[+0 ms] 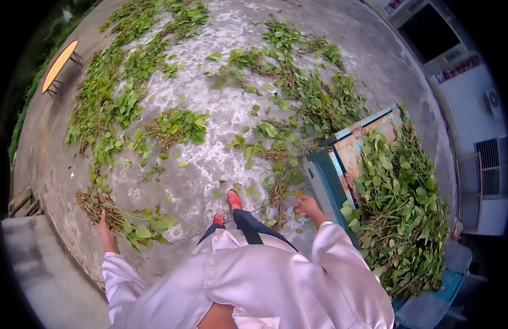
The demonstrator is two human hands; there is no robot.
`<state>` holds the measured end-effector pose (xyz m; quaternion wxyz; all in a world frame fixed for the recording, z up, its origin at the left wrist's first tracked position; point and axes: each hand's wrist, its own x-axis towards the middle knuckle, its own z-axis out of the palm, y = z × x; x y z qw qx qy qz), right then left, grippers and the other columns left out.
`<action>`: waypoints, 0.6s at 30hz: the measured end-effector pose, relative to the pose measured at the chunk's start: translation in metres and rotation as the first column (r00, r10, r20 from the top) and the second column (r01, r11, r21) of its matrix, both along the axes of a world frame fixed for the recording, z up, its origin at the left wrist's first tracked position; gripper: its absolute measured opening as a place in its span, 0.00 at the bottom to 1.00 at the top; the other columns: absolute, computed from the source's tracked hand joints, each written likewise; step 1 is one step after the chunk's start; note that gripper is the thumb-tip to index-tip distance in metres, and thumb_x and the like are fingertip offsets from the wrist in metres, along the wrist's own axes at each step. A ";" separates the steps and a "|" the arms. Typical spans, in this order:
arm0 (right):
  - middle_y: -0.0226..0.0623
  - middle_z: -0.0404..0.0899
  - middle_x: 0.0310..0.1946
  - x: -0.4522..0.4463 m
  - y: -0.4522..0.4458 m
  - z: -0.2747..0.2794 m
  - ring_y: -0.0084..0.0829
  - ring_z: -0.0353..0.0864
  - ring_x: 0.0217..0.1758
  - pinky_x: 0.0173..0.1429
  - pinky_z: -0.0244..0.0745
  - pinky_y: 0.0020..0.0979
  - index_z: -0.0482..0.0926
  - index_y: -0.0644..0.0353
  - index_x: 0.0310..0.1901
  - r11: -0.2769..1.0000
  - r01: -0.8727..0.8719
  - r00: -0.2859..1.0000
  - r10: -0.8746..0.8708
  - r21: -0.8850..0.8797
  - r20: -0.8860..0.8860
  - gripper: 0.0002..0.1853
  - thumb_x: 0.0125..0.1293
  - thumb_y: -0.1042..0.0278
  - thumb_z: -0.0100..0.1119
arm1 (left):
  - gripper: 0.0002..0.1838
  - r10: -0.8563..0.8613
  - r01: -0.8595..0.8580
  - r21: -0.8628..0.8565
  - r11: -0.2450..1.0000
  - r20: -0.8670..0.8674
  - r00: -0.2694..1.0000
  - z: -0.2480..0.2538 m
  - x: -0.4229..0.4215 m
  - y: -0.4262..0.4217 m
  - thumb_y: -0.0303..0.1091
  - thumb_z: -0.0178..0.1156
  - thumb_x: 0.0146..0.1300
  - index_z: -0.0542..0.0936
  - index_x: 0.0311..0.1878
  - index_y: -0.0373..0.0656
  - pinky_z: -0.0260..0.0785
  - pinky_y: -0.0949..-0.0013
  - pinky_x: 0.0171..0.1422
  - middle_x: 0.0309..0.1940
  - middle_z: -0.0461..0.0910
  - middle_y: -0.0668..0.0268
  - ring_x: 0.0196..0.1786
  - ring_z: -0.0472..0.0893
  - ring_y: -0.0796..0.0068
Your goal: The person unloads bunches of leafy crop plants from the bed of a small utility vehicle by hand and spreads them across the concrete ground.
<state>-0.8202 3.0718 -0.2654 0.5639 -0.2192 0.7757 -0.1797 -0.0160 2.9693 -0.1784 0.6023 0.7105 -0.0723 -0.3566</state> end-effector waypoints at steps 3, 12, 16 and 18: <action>0.36 0.80 0.33 0.047 0.012 0.026 0.25 0.80 0.29 0.27 0.74 0.26 0.73 0.62 0.45 0.984 0.157 0.987 -0.153 -0.082 0.050 0.13 0.61 0.67 0.49 | 0.52 -0.221 0.146 0.324 0.935 0.207 0.953 0.006 0.074 -0.097 0.44 0.69 0.45 0.46 0.68 0.55 0.63 0.37 0.41 0.63 0.60 0.61 0.53 0.69 0.50; 0.42 0.80 0.33 0.096 0.231 -0.022 0.34 0.81 0.30 0.39 0.75 0.32 0.77 0.61 0.43 0.984 -0.026 0.955 0.077 0.178 -0.286 0.19 0.52 0.59 0.59 | 0.15 -0.849 0.798 0.372 0.473 -0.049 0.526 -0.097 -0.131 -0.199 0.39 0.55 0.59 0.69 0.49 0.51 0.58 0.78 0.19 0.24 0.74 0.73 0.22 0.72 0.80; 0.46 0.79 0.41 0.073 0.329 -0.022 0.41 0.77 0.45 0.51 0.70 0.35 0.77 0.59 0.46 0.950 0.271 0.829 -0.149 0.155 -0.539 0.24 0.49 0.53 0.62 | 0.21 -0.973 0.857 0.505 -0.103 -0.231 0.020 -0.134 -0.297 -0.136 0.36 0.59 0.54 0.69 0.52 0.47 0.60 0.76 0.21 0.26 0.73 0.70 0.23 0.71 0.80; 0.47 0.78 0.42 0.045 0.360 -0.015 0.43 0.76 0.48 0.53 0.69 0.36 0.76 0.59 0.47 0.894 0.431 0.739 -0.272 0.123 -0.616 0.26 0.48 0.53 0.63 | 0.25 -0.969 0.865 0.482 -0.142 -0.245 -0.022 -0.099 -0.394 -0.089 0.38 0.61 0.52 0.68 0.54 0.46 0.62 0.75 0.25 0.30 0.74 0.67 0.25 0.72 0.79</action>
